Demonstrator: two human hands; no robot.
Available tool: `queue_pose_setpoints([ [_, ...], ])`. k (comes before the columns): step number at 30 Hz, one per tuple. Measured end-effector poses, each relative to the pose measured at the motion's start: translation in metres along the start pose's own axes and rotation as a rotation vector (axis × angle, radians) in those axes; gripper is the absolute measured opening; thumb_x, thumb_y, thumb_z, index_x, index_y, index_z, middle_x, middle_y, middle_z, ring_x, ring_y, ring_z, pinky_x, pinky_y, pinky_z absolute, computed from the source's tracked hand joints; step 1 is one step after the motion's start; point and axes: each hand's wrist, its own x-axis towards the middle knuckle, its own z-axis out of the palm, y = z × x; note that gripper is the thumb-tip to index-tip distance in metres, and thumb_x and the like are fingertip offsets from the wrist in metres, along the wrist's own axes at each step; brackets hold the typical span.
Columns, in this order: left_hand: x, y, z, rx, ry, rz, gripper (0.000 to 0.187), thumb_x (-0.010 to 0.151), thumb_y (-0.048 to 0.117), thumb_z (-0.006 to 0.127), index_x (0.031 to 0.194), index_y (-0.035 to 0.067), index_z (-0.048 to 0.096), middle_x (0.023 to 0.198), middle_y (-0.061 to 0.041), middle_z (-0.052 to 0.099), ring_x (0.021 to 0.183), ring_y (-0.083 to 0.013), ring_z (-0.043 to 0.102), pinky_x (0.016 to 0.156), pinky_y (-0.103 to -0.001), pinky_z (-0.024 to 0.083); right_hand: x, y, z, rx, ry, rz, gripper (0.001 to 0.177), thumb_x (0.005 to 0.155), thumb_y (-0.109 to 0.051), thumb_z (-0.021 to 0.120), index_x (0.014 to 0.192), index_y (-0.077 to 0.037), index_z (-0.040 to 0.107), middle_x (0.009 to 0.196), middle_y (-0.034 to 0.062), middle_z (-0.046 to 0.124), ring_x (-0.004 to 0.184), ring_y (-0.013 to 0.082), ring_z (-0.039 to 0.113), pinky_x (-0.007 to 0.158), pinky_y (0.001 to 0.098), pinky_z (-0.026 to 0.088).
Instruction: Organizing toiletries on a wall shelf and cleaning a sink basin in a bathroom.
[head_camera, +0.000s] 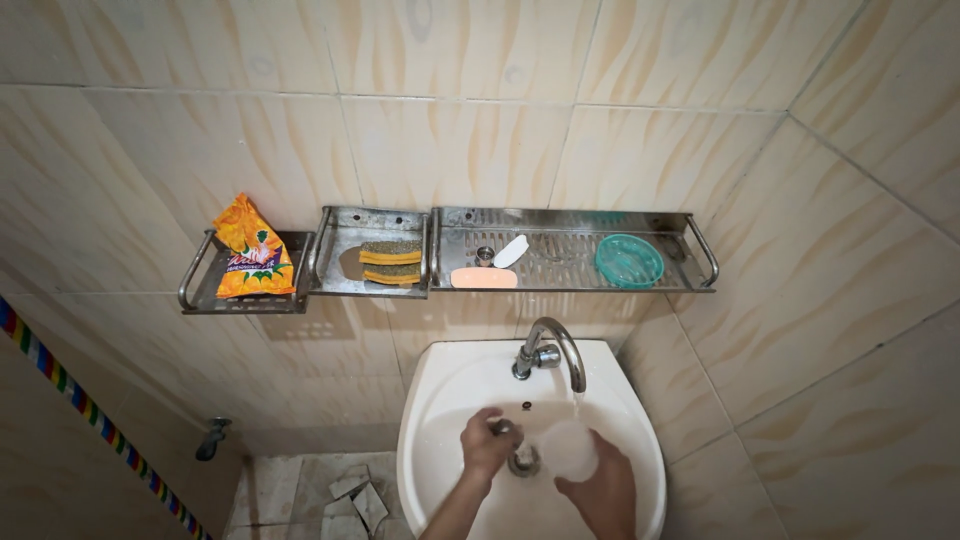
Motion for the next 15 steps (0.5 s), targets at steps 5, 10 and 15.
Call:
queue_pose_setpoints([
  [5, -0.025, 0.049, -0.009, 0.365, -0.079, 0.445, 0.054, 0.071, 0.007, 0.086, 0.121, 0.002, 0.066, 0.099, -0.016, 0.076, 0.087, -0.0264, 0.076, 0.078, -0.035, 0.061, 0.025, 0.083, 0.048, 0.015, 0.144, -0.04, 0.105, 0.043, -0.027, 0.103, 0.135, -0.003, 0.059, 0.125, 0.0192, 0.068, 0.119, 0.0325, 0.066, 0.103, 0.0392, 0.051],
  [10, -0.039, 0.074, -0.01, 0.66, -0.188, 0.66, 0.038, 0.071, 0.008, 0.087, 0.104, -0.002, 0.071, 0.103, -0.019, 0.073, 0.1, -0.0379, 0.068, 0.087, -0.043, 0.055, 0.031, 0.095, 0.063, 0.093, 0.136, -0.007, 0.104, 0.042, -0.028, 0.105, 0.133, -0.004, 0.06, 0.122, 0.0153, 0.071, 0.114, 0.0264, 0.07, 0.101, 0.0351, 0.054],
  [15, -0.044, 0.086, -0.011, 0.551, -0.129, 0.891, 0.045, 0.066, 0.005, 0.087, 0.107, -0.002, 0.07, 0.107, -0.021, 0.07, 0.101, -0.041, 0.065, 0.09, -0.043, 0.053, 0.05, 0.105, 0.093, 0.694, 0.023, 0.006, 0.1, 0.042, -0.012, 0.1, 0.132, -0.005, 0.058, 0.115, 0.0119, 0.074, 0.104, 0.0223, 0.073, 0.086, 0.0369, 0.062],
])
